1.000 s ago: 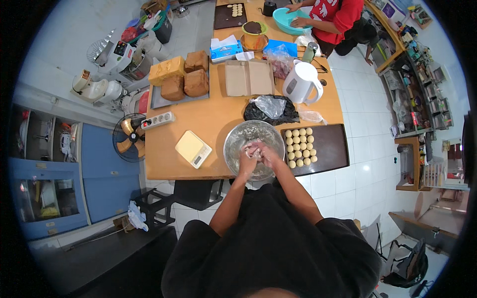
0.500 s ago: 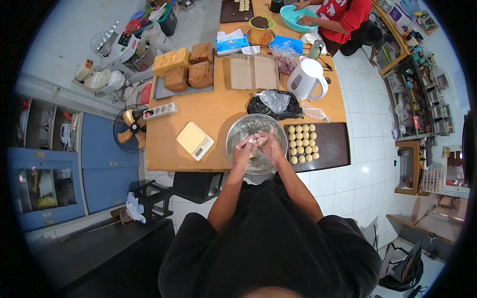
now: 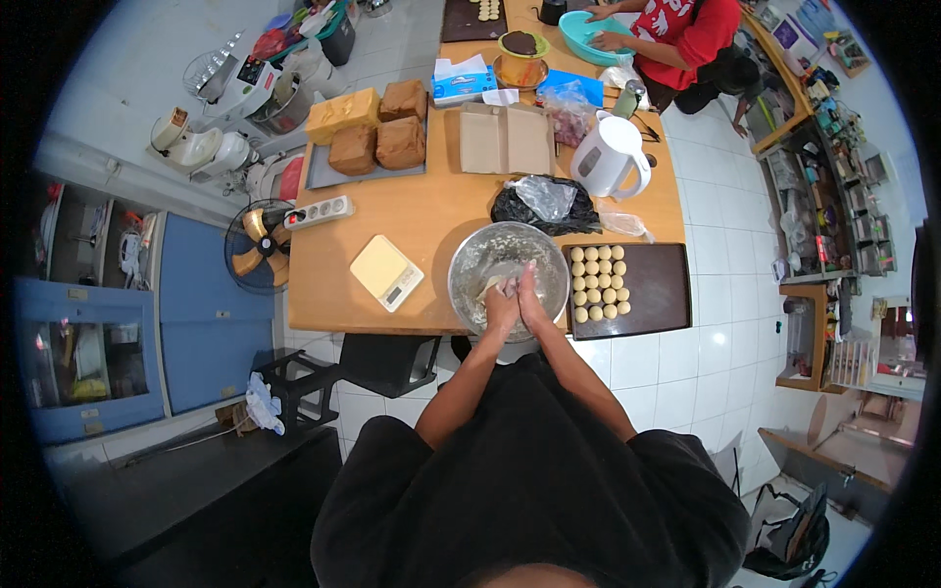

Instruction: The person kneads dough in a metal bowl, weighs portions on a digital scale, and shapes dough balls by hand.

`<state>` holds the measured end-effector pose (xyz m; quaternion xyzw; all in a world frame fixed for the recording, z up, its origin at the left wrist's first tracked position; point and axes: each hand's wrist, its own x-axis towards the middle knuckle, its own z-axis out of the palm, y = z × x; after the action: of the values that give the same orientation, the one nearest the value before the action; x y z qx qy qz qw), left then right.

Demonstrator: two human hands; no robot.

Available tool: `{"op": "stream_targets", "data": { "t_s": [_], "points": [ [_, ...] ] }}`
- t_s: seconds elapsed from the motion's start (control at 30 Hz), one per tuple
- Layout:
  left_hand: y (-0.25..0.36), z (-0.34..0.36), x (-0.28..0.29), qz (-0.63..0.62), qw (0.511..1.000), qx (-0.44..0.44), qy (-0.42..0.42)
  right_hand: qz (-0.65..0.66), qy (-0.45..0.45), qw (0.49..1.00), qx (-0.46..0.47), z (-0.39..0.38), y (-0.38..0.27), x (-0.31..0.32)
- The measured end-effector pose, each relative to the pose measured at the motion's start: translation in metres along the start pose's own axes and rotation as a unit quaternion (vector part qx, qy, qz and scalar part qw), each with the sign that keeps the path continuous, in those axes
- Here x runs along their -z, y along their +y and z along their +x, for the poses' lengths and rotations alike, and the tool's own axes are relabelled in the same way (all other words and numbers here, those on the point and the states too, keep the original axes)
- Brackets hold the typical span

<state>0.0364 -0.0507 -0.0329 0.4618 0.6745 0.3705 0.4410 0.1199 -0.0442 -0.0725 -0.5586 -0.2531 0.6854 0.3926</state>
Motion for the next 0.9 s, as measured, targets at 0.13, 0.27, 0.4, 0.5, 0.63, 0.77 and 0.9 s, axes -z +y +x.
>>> {"op": "stream_targets", "data": {
  "t_s": [0.13,0.27,0.4,0.5,0.63,0.77,0.9],
  "points": [
    [0.011,0.005,0.023,-0.049,0.993,0.109,0.007,-0.01,0.021,1.0,0.003,-0.005,0.002,0.01],
    [0.014,0.015,0.034,-0.035,0.996,0.068,-0.037,0.063,-0.017,0.996,-0.065,-0.024,-0.008,0.0],
    [0.009,0.011,0.028,-0.038,0.992,-0.062,-0.1,0.277,-0.074,0.954,-0.083,-0.026,-0.009,-0.016],
    [0.001,0.009,0.024,-0.012,0.988,-0.058,-0.139,0.251,0.039,0.966,-0.044,-0.016,-0.007,-0.013],
    [-0.011,0.017,0.024,-0.06,0.993,-0.1,-0.029,0.179,0.022,0.983,-0.037,-0.009,-0.002,0.002],
    [-0.026,0.022,0.028,-0.152,0.981,-0.111,0.034,0.033,0.059,0.994,-0.089,-0.01,0.004,0.007],
    [-0.034,0.023,0.032,-0.104,0.994,0.013,-0.034,-0.006,0.089,0.996,0.03,-0.007,0.002,-0.004]
  ]
}}
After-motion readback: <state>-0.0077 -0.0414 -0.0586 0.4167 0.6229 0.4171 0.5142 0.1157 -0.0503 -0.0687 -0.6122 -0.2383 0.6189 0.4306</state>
